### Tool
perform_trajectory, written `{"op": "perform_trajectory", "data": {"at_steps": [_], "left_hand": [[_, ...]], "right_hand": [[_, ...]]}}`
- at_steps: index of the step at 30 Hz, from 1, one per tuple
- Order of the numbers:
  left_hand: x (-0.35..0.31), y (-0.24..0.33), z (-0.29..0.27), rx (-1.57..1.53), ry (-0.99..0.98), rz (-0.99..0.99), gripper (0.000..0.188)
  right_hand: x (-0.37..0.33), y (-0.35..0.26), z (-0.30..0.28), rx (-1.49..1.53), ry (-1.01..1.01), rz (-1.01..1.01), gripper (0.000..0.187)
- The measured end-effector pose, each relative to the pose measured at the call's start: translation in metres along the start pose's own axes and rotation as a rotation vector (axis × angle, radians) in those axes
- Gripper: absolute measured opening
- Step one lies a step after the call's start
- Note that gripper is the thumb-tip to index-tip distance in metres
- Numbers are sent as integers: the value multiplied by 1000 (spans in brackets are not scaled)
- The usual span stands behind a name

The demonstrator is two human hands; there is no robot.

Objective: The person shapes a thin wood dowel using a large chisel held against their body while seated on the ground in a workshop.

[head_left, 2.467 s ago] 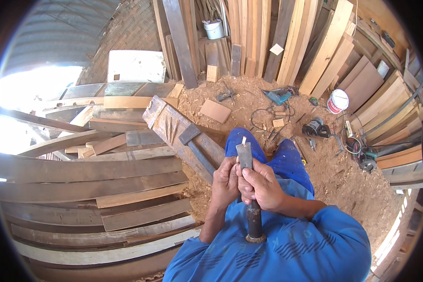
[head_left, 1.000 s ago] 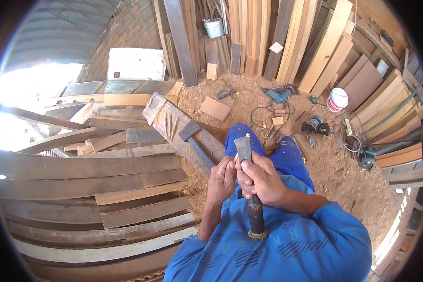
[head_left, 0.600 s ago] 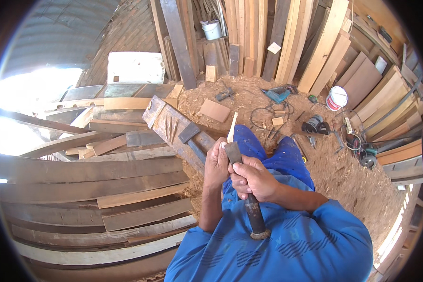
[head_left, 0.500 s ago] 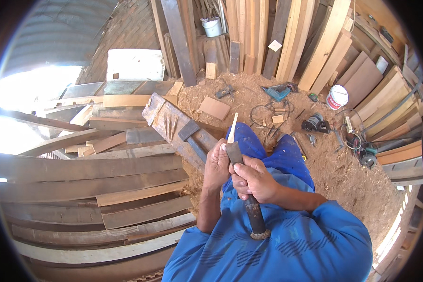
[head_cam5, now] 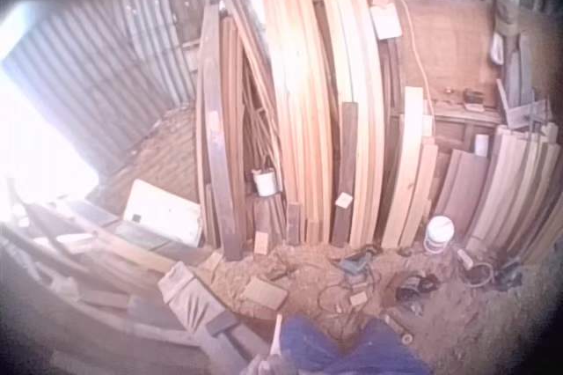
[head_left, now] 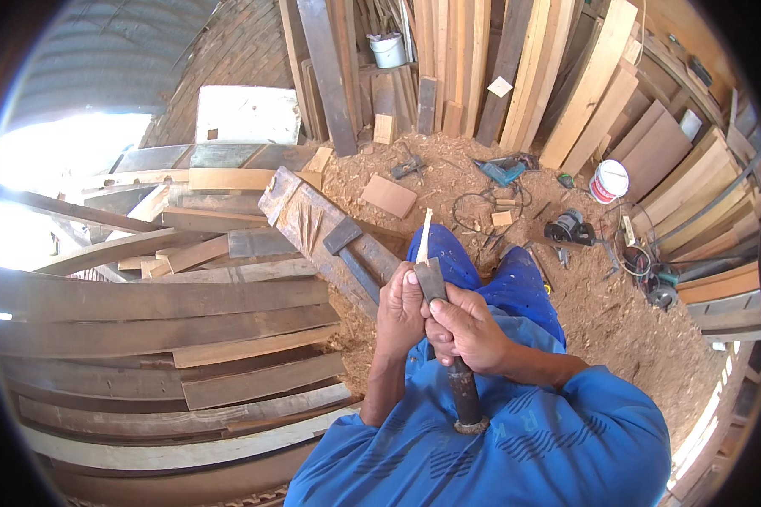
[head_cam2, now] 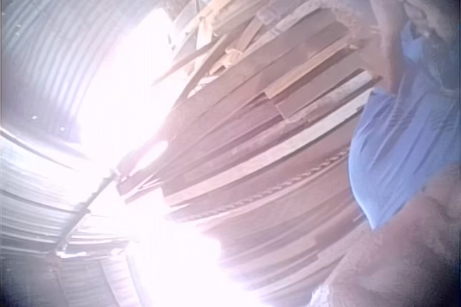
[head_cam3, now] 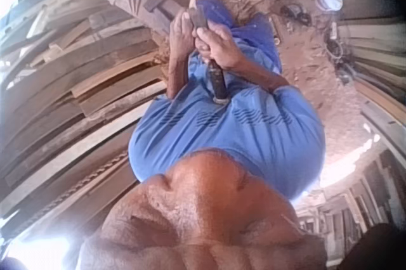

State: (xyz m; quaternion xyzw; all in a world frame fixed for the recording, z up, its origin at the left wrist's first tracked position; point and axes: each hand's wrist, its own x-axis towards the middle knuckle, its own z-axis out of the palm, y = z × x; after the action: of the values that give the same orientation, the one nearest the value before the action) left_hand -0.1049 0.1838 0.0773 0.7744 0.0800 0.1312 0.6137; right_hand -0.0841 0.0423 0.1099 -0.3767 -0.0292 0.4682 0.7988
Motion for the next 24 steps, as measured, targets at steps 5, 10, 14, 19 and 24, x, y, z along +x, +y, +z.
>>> {"op": "perform_trajectory", "data": {"at_steps": [5, 10, 14, 19, 24], "left_hand": [[2, 7, 4, -4, 34, 43, 32], [-65, -33, 22, -48, -298, -58, 32], [-59, -58, 4, -417, -13, -353, 40], [2, -33, -6, -239, 1, -139, 36], [5, -20, -10, 17, 6, 86, 28]], "right_hand": [[-1, -2, 0, 12, 2, -21, 18], [-33, -36, -2, 28, 79, -491, 18], [-14, -33, -13, -83, 162, -292, 15], [19, -10, -1, 112, 11, -58, 16], [15, 0, 5, 71, -39, 3, 16]]}}
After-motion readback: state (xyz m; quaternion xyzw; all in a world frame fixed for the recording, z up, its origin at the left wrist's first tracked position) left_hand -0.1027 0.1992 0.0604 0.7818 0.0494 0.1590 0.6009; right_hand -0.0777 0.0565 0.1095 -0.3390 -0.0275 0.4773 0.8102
